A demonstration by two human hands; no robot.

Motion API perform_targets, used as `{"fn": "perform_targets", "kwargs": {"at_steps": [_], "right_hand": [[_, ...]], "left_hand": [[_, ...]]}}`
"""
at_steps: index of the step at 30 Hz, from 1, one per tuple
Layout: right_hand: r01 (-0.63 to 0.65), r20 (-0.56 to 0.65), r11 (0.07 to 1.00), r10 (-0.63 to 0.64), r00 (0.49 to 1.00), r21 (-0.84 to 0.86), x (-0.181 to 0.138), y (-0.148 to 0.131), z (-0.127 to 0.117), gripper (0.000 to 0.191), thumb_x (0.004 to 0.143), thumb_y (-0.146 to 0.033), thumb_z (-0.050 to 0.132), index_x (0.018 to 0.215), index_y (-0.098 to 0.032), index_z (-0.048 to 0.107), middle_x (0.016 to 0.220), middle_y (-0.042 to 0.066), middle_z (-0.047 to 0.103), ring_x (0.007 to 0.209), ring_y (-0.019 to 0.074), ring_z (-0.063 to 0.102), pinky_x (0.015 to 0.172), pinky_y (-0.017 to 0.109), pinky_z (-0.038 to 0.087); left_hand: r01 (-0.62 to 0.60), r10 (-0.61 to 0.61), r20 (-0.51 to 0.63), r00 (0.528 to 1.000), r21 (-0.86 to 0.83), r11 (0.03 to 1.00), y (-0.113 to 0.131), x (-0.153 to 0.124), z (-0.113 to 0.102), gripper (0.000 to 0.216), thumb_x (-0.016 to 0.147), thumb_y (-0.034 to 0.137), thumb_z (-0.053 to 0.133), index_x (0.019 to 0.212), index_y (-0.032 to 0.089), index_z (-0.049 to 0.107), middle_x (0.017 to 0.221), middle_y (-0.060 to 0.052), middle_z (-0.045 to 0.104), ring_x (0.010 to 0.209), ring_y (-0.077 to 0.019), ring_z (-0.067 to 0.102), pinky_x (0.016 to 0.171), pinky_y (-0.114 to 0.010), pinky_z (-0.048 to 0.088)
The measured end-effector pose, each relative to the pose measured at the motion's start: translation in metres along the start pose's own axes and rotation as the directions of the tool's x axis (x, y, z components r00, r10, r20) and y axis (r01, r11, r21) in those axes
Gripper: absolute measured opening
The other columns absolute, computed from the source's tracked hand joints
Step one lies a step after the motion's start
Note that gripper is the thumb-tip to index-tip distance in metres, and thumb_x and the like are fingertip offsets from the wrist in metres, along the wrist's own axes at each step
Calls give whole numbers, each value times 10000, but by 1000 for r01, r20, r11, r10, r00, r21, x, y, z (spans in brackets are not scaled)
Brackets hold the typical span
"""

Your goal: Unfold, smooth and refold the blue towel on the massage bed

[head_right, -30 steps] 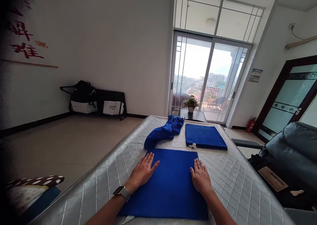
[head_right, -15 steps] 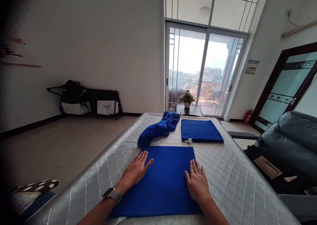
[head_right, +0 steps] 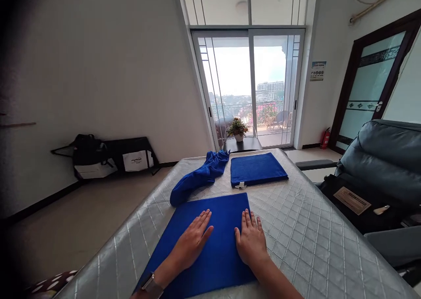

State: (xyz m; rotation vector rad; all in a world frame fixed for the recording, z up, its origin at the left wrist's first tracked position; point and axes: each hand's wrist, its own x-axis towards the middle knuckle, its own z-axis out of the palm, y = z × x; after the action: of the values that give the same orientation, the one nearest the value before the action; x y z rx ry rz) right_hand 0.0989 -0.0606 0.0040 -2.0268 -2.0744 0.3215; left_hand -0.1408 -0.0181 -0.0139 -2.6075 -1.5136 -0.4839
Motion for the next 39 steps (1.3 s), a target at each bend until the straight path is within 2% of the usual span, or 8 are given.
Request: {"fn": "perform_targets", "kwargs": {"at_steps": [4,8,14,17,23,26,35,39], "right_hand": [[42,11,999,-41,999,-32,-1,3,2,631,1021,-390,236,1597,-132,214,1669,63,123,1549,241,77,1251,449,38],[74,5,996,-74,997,-51,0,7,6,610,1014,-319,231,1598,-145,220,1671,61,106,1550,243,59,1249,465,42],[19,-13,1000,-20,1000,-18,1,4,3,652,1020,-407,225,1594,-99,199,1664,73,146,1548,235,101,1251,432,36],[11,-16,1000,-11,1000,-9,0,2,2,650,1021,-414,218,1594,-108,207,1664,56,149,1547,228,110,1250,428,37],[8,-16,1000,-8,1000,-26,0,1,1,668,1017,-447,208,1596,-114,205,1664,46,149,1548,210,104,1251,415,45],[4,-15,999,-5,1000,-53,0,1,2,667,1017,-448,203,1597,-118,204,1663,43,159,1547,208,110,1252,408,56],[14,-29,989,-18,999,-146,0,-1,4,665,1025,-466,184,1597,-127,186,1667,43,171,1543,203,132,1254,417,88],[0,-88,976,-20,996,-216,-4,-9,-3,654,1024,-450,220,1588,-119,235,1658,72,192,1544,235,125,1254,471,36]], "left_hand": [[-193,197,49,979,-78,978,70,20,18,610,1053,491,242,1598,217,218,1638,-86,324,1518,-240,273,1219,-478,341],[-157,164,70,984,-95,983,92,34,27,625,1053,492,220,1596,181,223,1632,-113,324,1517,-243,270,1223,-475,334],[-14,16,105,994,-13,1000,42,16,15,674,1037,554,228,1579,157,275,1620,-128,345,1508,-263,300,1218,-506,333],[86,-90,133,987,37,996,2,-8,5,702,1031,575,218,1570,131,289,1624,-126,333,1511,-259,293,1228,-499,313],[201,-207,67,976,94,975,-66,-64,-1,707,1023,589,242,1577,150,269,1628,-102,331,1501,-252,320,1222,-482,326],[239,-244,48,969,84,967,-74,-76,-1,722,1018,602,237,1578,146,261,1633,-96,319,1505,-258,310,1225,-496,317],[299,-300,81,951,22,954,-59,-71,-17,785,1005,642,220,1558,89,287,1632,-137,307,1515,-265,286,1241,-493,282],[284,-285,67,956,30,958,-59,-72,-19,789,1000,653,234,1545,91,328,1620,-144,329,1505,-270,308,1236,-486,293]]}}
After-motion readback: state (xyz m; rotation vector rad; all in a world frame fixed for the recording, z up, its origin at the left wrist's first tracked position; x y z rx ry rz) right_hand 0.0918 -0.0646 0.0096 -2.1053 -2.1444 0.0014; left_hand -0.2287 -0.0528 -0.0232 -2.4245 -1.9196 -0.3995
